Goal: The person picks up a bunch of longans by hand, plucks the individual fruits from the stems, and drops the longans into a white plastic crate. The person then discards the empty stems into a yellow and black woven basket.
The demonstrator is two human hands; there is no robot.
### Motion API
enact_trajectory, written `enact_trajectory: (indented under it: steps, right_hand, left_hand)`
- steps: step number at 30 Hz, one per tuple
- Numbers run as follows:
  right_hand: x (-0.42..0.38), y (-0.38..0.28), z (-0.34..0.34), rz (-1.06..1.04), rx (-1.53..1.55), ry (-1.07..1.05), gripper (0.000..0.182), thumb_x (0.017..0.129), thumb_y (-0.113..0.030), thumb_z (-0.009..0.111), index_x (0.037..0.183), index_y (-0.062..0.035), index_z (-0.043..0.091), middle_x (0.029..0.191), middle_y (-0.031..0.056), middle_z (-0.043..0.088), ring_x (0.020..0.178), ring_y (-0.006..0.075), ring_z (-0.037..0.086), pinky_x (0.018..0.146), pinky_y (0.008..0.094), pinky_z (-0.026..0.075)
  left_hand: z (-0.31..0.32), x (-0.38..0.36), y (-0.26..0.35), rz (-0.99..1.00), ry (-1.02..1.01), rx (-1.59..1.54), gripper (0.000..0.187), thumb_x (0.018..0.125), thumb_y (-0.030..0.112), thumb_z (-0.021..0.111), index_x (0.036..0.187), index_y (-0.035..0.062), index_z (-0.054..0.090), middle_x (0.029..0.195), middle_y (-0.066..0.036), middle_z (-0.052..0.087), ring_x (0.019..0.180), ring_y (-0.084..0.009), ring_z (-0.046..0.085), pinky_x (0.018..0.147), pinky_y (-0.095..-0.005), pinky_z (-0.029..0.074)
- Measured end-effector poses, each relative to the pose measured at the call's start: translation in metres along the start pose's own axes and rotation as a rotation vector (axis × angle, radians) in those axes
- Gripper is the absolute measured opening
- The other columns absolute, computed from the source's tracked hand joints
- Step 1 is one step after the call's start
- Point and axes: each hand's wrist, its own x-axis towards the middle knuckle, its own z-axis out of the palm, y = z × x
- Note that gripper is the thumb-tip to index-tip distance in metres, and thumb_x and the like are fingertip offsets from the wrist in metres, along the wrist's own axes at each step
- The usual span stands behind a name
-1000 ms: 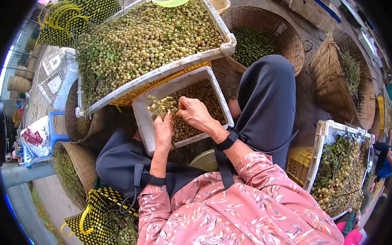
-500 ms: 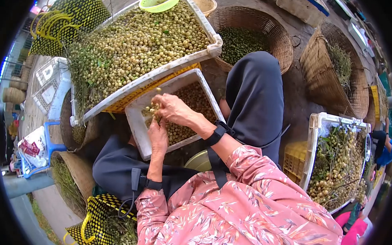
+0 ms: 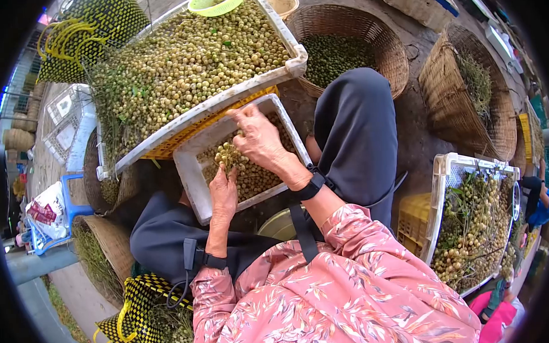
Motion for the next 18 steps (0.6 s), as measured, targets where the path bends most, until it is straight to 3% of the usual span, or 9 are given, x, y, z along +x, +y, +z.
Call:
enact_trajectory:
  steps: [2, 5, 8, 9, 11, 12, 15, 17, 18]
  right_hand:
    - [-0.002, -0.004, 0.002, -0.086, 0.262, -0.236, 0.048, 0.074, -0.002, 0.054, 0.122, -0.0060, 0.053, 0.098, 0.0134, 0.051, 0.085, 0.0245, 0.056, 0.076, 0.0333, 0.047]
    - [-0.005, -0.001, 0.014, -0.114, 0.048, -0.373, 0.024, 0.077, -0.002, 0.057, 0.100, -0.0016, 0.062, 0.087, 0.0136, 0.059, 0.084, 0.0274, 0.059, 0.077, 0.0341, 0.048]
    - [-0.005, 0.016, 0.022, -0.140, 0.099, -0.128, 0.012, 0.081, -0.005, 0.058, 0.091, -0.0005, 0.064, 0.080, 0.0136, 0.061, 0.079, 0.0302, 0.060, 0.072, 0.0352, 0.048]
    - [-0.003, 0.010, 0.011, -0.053, 0.153, -0.086, 0.011, 0.083, -0.006, 0.057, 0.090, -0.0005, 0.063, 0.081, 0.0150, 0.062, 0.076, 0.0317, 0.061, 0.069, 0.0365, 0.048]
    - [0.001, 0.016, -0.002, -0.056, -0.098, 0.049, 0.010, 0.085, -0.008, 0.056, 0.088, -0.0008, 0.062, 0.082, 0.0150, 0.062, 0.077, 0.0317, 0.061, 0.068, 0.0368, 0.048]
    - [0.000, 0.025, -0.004, -0.018, -0.179, 0.016, 0.013, 0.085, -0.012, 0.057, 0.088, -0.0003, 0.061, 0.082, 0.0173, 0.061, 0.077, 0.0335, 0.060, 0.069, 0.0368, 0.048]
    - [-0.012, 0.044, 0.007, 0.080, -0.189, -0.046, 0.024, 0.085, -0.022, 0.061, 0.092, 0.0015, 0.060, 0.083, 0.0171, 0.062, 0.075, 0.0288, 0.062, 0.066, 0.0354, 0.048]
    - [-0.012, 0.016, 0.003, 0.588, 0.437, -0.371, 0.047, 0.086, -0.039, 0.065, 0.109, 0.0009, 0.055, 0.092, 0.0094, 0.063, 0.071, 0.0141, 0.064, 0.057, 0.0286, 0.048]
    - [-0.017, 0.013, 0.010, 0.605, 0.560, -0.406, 0.048, 0.085, -0.038, 0.066, 0.112, 0.0001, 0.055, 0.092, 0.0081, 0.063, 0.070, 0.0133, 0.064, 0.056, 0.0267, 0.048]
  left_hand:
    - [0.002, 0.001, -0.006, 0.041, 0.005, 0.018, 0.026, 0.091, 0.018, 0.054, 0.109, -0.0010, 0.055, 0.080, -0.027, 0.060, 0.078, -0.0443, 0.058, 0.063, -0.0483, 0.045]
    - [-0.008, 0.001, 0.005, 0.021, -0.038, 0.000, 0.025, 0.091, 0.017, 0.054, 0.109, -0.0009, 0.055, 0.082, -0.027, 0.060, 0.082, -0.0450, 0.057, 0.065, -0.0484, 0.045]
    - [-0.002, -0.002, -0.012, 0.083, 0.105, 0.001, 0.024, 0.092, 0.018, 0.054, 0.108, 0.0000, 0.055, 0.074, -0.020, 0.062, 0.071, -0.0389, 0.061, 0.060, -0.0433, 0.045]
    - [-0.003, -0.002, -0.015, -0.005, 0.069, -0.122, 0.023, 0.092, 0.019, 0.054, 0.106, 0.0012, 0.055, 0.070, -0.015, 0.061, 0.065, -0.0329, 0.059, 0.056, -0.0398, 0.044]
    - [-0.005, 0.001, -0.017, -0.177, 0.001, -0.372, 0.021, 0.093, 0.021, 0.054, 0.104, 0.0035, 0.056, 0.064, -0.005, 0.057, 0.053, -0.0208, 0.056, 0.048, -0.0330, 0.041]
    - [-0.017, 0.002, 0.001, -0.511, -0.114, -0.719, 0.013, 0.094, 0.022, 0.054, 0.091, 0.0094, 0.055, 0.063, 0.004, 0.047, 0.048, -0.0087, 0.043, 0.043, -0.0254, 0.037]
    - [-0.027, 0.002, -0.004, -0.560, -0.221, -1.186, 0.014, 0.094, 0.023, 0.054, 0.083, 0.0152, 0.051, 0.059, 0.006, 0.040, 0.043, -0.0040, 0.031, 0.038, -0.0207, 0.026]
    - [-0.024, 0.002, -0.010, -0.560, -0.215, -1.416, 0.014, 0.096, 0.021, 0.051, 0.084, 0.0123, 0.051, 0.064, 0.003, 0.045, 0.047, -0.0047, 0.035, 0.041, -0.0200, 0.029]
    - [-0.024, 0.002, -0.006, -0.566, -0.206, -1.491, 0.014, 0.096, 0.019, 0.051, 0.085, 0.0111, 0.051, 0.066, 0.002, 0.047, 0.048, -0.0045, 0.037, 0.041, -0.0196, 0.029]
